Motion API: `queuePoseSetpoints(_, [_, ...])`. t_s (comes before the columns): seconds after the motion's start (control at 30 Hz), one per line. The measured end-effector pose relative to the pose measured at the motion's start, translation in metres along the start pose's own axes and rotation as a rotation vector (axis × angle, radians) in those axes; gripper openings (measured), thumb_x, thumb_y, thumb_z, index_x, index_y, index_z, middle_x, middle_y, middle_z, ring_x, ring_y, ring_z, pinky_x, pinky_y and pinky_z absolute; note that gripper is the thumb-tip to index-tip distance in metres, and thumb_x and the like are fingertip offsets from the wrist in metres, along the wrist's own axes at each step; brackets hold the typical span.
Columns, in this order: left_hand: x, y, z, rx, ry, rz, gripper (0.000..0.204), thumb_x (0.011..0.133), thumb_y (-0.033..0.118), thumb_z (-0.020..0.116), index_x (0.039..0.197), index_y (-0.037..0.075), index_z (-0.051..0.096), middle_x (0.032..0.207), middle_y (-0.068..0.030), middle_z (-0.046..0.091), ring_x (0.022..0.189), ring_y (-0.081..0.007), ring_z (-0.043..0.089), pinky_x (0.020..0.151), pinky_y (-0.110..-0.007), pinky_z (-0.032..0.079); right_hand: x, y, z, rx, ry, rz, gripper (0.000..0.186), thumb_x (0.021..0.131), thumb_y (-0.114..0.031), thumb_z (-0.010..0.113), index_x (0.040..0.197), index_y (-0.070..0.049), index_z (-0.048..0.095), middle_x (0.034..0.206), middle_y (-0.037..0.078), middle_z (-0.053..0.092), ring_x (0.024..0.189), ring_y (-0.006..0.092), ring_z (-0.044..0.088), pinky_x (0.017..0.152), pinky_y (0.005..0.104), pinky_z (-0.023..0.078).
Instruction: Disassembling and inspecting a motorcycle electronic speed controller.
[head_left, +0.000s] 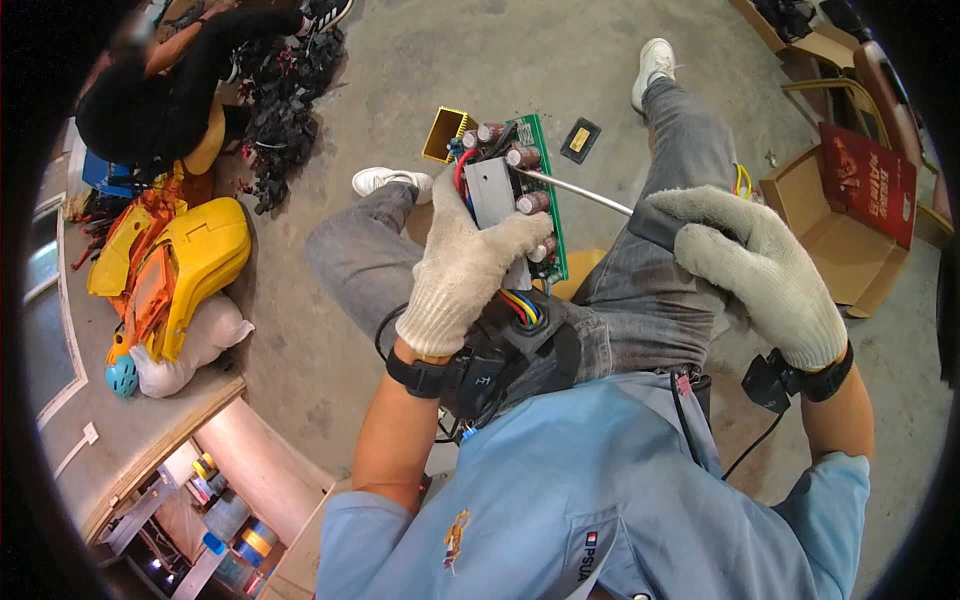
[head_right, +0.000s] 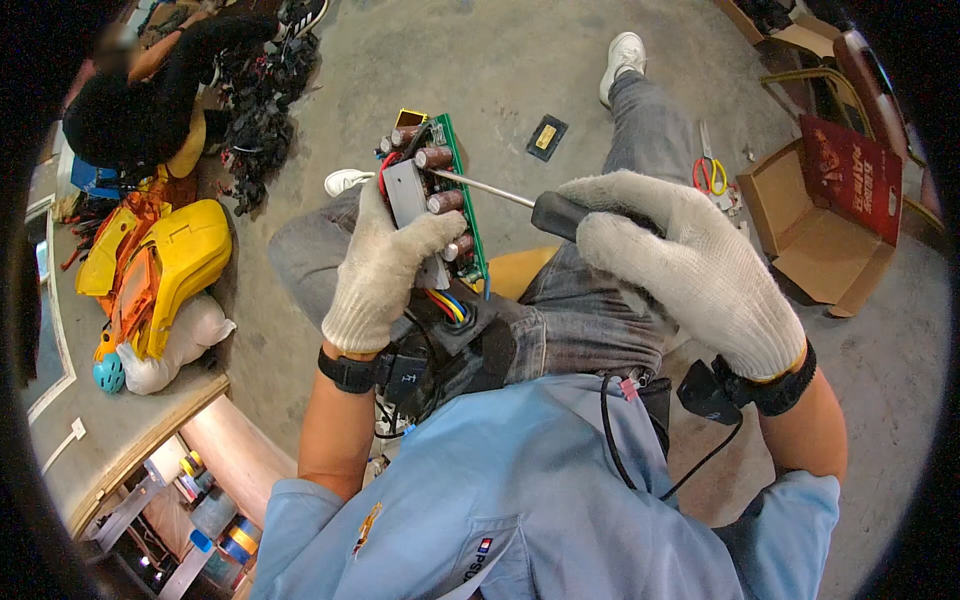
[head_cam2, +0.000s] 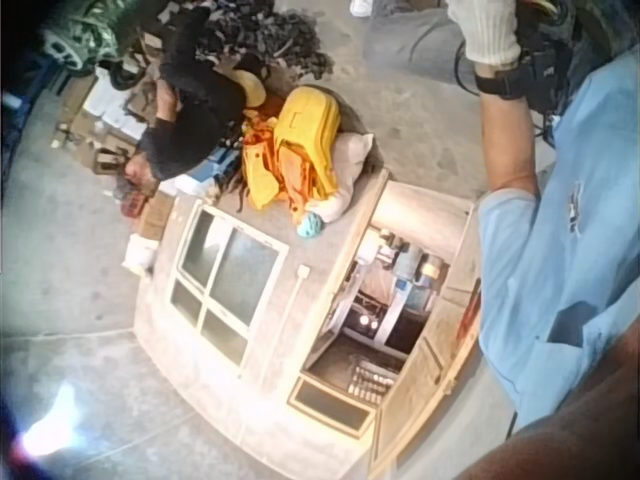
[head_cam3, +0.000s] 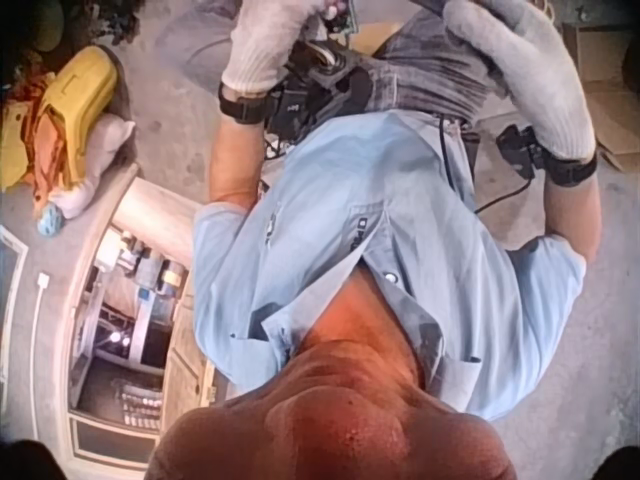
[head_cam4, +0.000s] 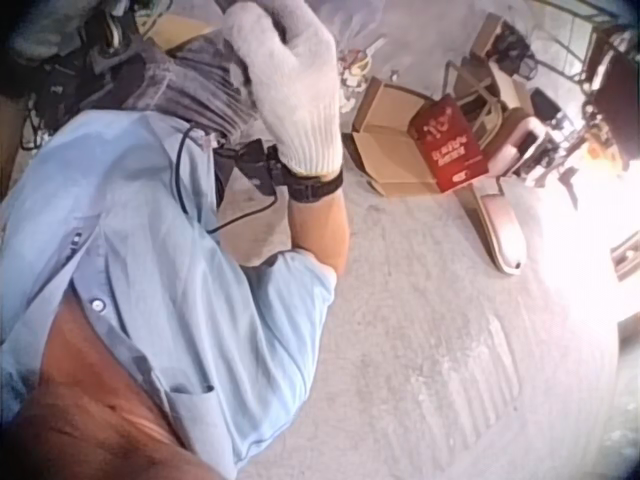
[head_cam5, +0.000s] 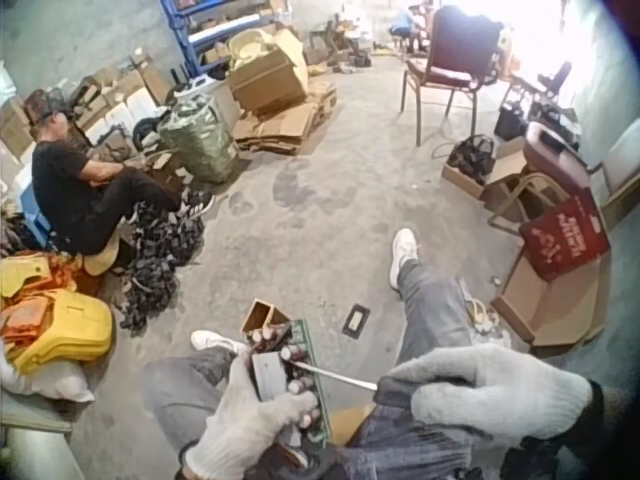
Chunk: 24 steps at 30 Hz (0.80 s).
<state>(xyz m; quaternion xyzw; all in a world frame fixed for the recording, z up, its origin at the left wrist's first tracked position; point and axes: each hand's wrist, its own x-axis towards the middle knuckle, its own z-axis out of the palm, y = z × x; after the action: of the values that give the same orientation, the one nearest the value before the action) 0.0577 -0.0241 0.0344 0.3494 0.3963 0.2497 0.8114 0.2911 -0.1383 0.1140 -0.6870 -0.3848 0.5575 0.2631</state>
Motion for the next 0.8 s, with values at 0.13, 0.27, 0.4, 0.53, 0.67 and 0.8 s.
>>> queuePoseSetpoints(0.13, [0.001,0.004,0.002,-0.027,-0.023,0.029,0.07,0.083,-0.016,0.066,0.141,0.006,0.034,0.119,-0.0048,0.055,0.09,-0.0127,0.058,0.066,-0.032,0.054,0.002,-0.009,-0.002,-0.057,-0.013,-0.003,0.042,0.098,-0.02,0.063,0.132,0.005,0.068,0.122,0.011,0.077,0.107,0.015,0.069,0.099,0.027,0.053])
queuePoseSetpoints(0.27, [0.007,0.0,-0.003,0.128,0.044,0.02,0.07,0.082,-0.016,0.066,0.142,0.004,0.034,0.121,-0.0055,0.057,0.09,-0.0131,0.059,0.066,-0.032,0.055,0.004,0.004,0.001,-0.004,0.009,-0.129,0.044,0.095,-0.013,0.068,0.136,0.003,0.066,0.113,0.007,0.074,0.092,0.0102,0.067,0.084,0.0255,0.054])
queuePoseSetpoints(0.4, [0.02,-0.011,-0.006,0.325,0.119,0.04,0.085,0.077,-0.008,0.077,0.148,0.003,0.032,0.126,-0.0094,0.059,0.097,-0.0155,0.062,0.074,-0.034,0.058,0.004,0.02,-0.009,0.611,-0.078,0.109,0.048,0.099,-0.015,0.065,0.143,0.004,0.058,0.095,0.004,0.065,0.073,0.0086,0.058,0.06,0.0236,0.046])
queuePoseSetpoints(0.53, [0.012,-0.013,-0.007,0.144,-0.023,0.112,0.085,0.077,-0.009,0.077,0.147,0.009,0.034,0.125,-0.0081,0.057,0.097,-0.0165,0.06,0.075,-0.034,0.057,-0.003,0.026,-0.007,0.741,-0.104,0.24,0.04,0.1,-0.017,0.065,0.135,0.003,0.061,0.09,0.004,0.066,0.065,0.0069,0.057,0.054,0.0236,0.045])
queuePoseSetpoints(0.67, [-0.004,0.007,-0.01,0.049,-0.096,0.024,0.073,0.085,-0.004,0.071,0.147,0.011,0.036,0.12,-0.005,0.055,0.095,-0.0173,0.059,0.07,-0.036,0.058,0.003,0.03,-0.005,0.546,-0.286,0.217,0.03,0.105,-0.031,0.059,0.104,-0.003,0.068,0.075,-0.005,0.055,0.057,0.0024,0.045,0.047,0.0217,0.034])
queuePoseSetpoints(0.8, [0.007,-0.001,-0.021,-0.112,-0.074,-0.074,0.036,0.108,0.022,0.058,0.14,0.014,0.042,0.119,-0.0048,0.056,0.092,-0.0194,0.06,0.069,-0.04,0.058,0.006,0.038,-0.007,0.458,-0.268,0.225,0.033,0.104,-0.031,0.059,0.114,-0.002,0.069,0.079,-0.005,0.056,0.058,0.0014,0.045,0.047,0.0209,0.034])
